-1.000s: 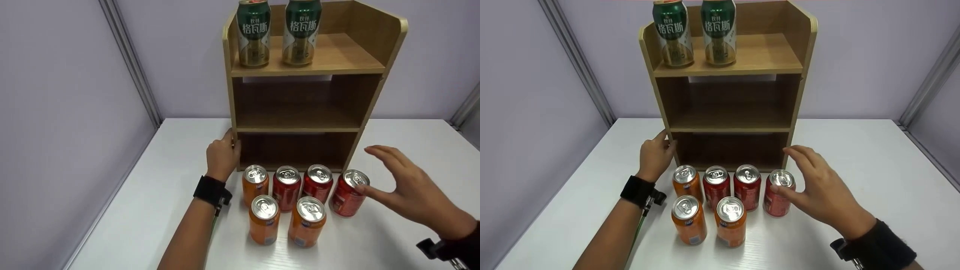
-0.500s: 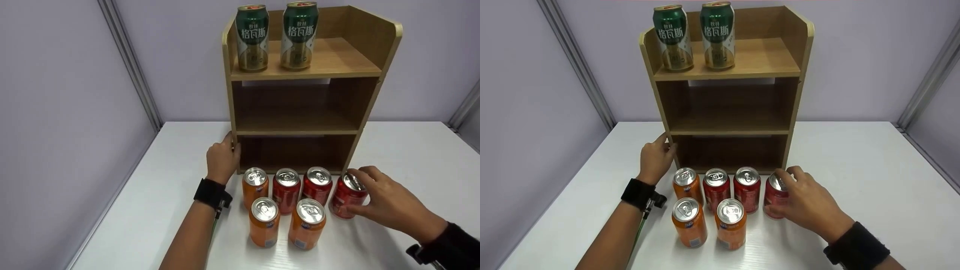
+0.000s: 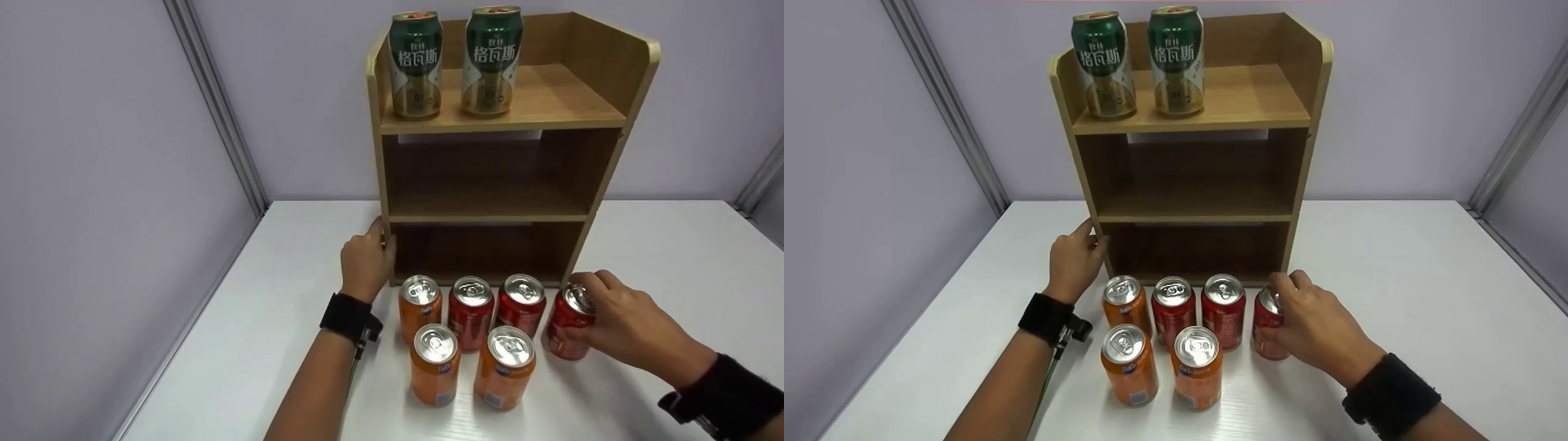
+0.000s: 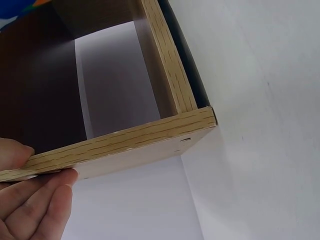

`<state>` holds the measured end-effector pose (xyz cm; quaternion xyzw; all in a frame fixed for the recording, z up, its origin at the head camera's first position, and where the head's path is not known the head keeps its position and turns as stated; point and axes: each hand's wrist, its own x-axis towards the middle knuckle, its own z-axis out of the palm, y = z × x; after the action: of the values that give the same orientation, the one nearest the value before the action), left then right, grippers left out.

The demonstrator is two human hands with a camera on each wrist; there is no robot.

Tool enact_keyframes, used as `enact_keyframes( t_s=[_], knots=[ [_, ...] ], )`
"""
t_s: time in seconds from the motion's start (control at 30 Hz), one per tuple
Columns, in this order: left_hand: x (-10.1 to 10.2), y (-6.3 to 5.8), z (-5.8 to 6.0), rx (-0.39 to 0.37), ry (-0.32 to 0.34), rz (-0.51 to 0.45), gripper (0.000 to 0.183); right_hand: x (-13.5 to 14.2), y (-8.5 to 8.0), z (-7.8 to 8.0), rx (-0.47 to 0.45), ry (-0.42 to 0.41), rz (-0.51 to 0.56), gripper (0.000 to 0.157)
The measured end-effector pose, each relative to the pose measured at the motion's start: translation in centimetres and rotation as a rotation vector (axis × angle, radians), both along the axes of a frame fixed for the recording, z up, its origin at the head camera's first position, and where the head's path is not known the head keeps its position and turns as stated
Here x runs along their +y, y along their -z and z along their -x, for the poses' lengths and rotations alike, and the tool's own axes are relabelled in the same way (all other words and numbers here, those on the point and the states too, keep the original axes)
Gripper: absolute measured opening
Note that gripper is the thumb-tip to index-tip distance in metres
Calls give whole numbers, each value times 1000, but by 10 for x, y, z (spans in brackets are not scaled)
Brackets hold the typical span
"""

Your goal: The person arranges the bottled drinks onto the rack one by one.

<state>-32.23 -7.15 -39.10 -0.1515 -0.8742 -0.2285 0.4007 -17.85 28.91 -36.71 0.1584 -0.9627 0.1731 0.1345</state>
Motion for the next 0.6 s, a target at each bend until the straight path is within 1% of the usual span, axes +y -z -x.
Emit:
enact_keyframes(
  t_s=[0.17, 0.33, 0.47, 0.53, 0.6],
  knots=[
    [2, -1, -1, -20, 4, -6, 15, 3, -10, -5, 25, 0, 24, 62],
    [2, -1, -2, -52, -5, -1, 19, 3, -29, -9, 107, 4, 24, 60],
    [2, -2, -3, -60, -9, -3, 19, 4, -52, -11, 198, -20, 22, 61],
    [2, -2, -3, -58, -8, -8, 17, 5, -67, -10, 250, -35, 21, 62],
    [1, -3, -3, -54, -7, -13, 17, 5, -82, -10, 290, -31, 22, 63]
  ],
)
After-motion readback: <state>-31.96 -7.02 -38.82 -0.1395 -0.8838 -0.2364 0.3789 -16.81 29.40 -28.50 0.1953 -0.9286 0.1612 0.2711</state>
